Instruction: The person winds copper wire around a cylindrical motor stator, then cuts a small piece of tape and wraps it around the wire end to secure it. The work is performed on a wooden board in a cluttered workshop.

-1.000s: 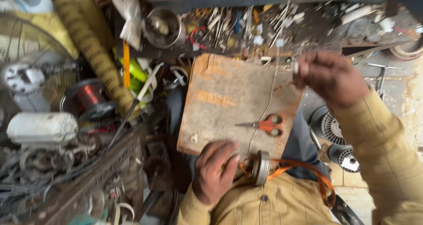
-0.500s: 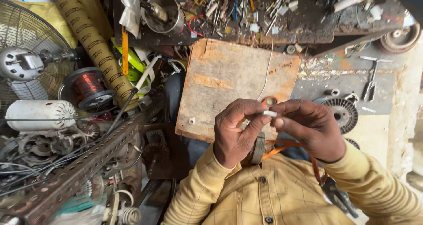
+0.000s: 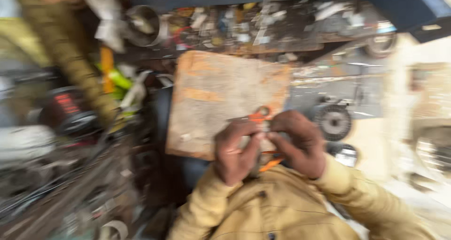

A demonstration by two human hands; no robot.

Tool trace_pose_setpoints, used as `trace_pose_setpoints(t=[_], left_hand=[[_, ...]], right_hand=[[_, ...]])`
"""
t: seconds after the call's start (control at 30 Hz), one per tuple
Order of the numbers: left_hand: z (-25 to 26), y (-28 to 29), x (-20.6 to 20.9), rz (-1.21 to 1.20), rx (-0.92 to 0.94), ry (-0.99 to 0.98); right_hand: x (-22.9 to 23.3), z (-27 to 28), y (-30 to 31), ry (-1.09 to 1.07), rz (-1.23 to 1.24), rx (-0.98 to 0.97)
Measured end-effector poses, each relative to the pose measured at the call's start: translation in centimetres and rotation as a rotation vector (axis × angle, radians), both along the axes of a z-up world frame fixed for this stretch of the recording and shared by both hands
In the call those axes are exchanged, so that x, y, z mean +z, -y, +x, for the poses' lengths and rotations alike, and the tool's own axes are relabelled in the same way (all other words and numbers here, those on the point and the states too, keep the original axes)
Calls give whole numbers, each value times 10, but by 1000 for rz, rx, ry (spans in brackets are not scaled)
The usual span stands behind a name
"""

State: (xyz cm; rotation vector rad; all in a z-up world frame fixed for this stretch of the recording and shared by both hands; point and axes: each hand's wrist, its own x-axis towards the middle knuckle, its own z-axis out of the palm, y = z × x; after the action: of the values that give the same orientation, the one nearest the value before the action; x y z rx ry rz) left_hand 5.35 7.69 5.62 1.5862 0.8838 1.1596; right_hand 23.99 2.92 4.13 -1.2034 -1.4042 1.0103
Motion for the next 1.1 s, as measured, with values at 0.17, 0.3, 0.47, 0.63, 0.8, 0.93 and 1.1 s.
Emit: trace_pose_setpoints(t=[0.17,0.3,0.47,0.63,0.8,0.93,1.1], left_hand=[[-9,4,7,-58,-121,-24],[-3,11,3,-12,-66,-87],[-9,23,10,-356,-77,-13],[-26,25,-3,-119,-100,-252],[-50,24,-19,-46,-162,-490],[-46,35,-36,-17,-225,-611],[-40,42,-47,-231,-206,-683]], right_hand=[[1,-12,11,-230,-289,-71],[13,-11,13,15,-79,-117],[20,2,16,396,185,-45],[7,12,31,427,58,-24],[-13,24,41,601,41,78],[-28,18,50,678,82,165],[-41,12,55,685,131,184]])
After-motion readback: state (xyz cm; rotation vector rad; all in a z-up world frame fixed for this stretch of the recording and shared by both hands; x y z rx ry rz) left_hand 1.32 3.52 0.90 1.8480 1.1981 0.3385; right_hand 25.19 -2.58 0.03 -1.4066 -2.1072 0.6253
